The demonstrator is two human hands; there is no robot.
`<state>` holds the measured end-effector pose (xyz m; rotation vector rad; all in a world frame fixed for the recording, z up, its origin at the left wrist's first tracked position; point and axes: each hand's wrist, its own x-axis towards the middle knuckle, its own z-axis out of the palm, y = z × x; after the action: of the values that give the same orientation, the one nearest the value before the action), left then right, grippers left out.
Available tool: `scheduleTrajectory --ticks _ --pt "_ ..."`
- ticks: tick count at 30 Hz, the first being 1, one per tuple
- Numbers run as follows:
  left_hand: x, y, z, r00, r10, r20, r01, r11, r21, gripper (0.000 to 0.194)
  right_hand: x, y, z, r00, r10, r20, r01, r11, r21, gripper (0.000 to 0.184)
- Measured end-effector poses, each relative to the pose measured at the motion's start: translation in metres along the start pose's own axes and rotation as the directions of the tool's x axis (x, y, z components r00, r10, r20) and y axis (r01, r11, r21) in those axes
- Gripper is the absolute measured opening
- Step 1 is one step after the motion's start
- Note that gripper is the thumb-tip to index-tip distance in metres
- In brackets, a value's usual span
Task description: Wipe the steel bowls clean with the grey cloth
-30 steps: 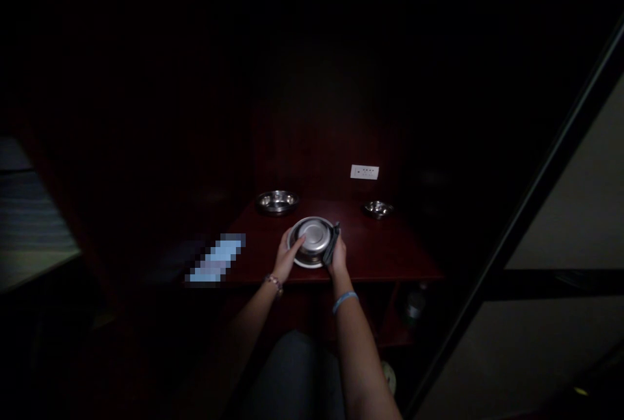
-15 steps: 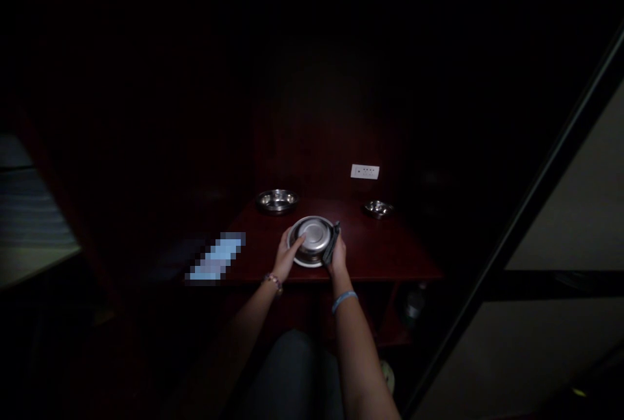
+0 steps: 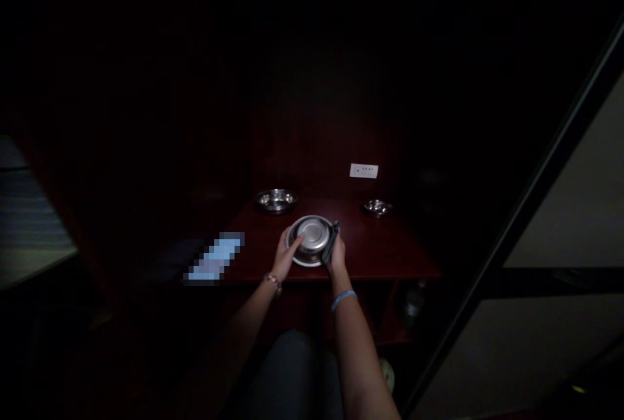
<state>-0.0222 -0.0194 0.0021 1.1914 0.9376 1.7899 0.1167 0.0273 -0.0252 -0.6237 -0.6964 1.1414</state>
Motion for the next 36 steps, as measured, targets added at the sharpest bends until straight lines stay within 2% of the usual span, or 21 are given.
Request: scheduleTrajectory --ticks 8,17,21,29,36 --pt "0.001 -0.002 0.0 1.0 -0.027 -0.007 0.027 1.0 -0.005 0.051 0.001 0.003 -0.001 1.0 -0.02 0.023 0.021 0.999 -0.033 0.039" --pt "0.0 0.0 -0.001 1.0 -0.004 0.008 0.004 1.0 -0.005 0.052 0.001 0.002 -0.001 0.999 -0.019 0.036 0.02 0.999 -0.028 0.038" --pt "0.001 0.0 -0.001 1.0 -0.026 0.004 0.026 1.0 0.001 0.052 0.001 0.002 0.001 1.0 -0.001 0.003 0.001 1.0 -0.024 0.038" --pt "0.001 -0.003 -0.003 1.0 -0.012 0.007 0.012 1.0 0.001 0.052 -0.007 -0.001 0.007 0.997 -0.066 -0.036 0.064 0.997 -0.044 0.037" --pt "0.003 -0.005 -0.005 1.0 0.005 -0.002 -0.005 1.0 0.019 0.053 -0.01 -0.005 0.015 0.995 -0.049 -0.093 0.051 0.998 0.022 0.031"
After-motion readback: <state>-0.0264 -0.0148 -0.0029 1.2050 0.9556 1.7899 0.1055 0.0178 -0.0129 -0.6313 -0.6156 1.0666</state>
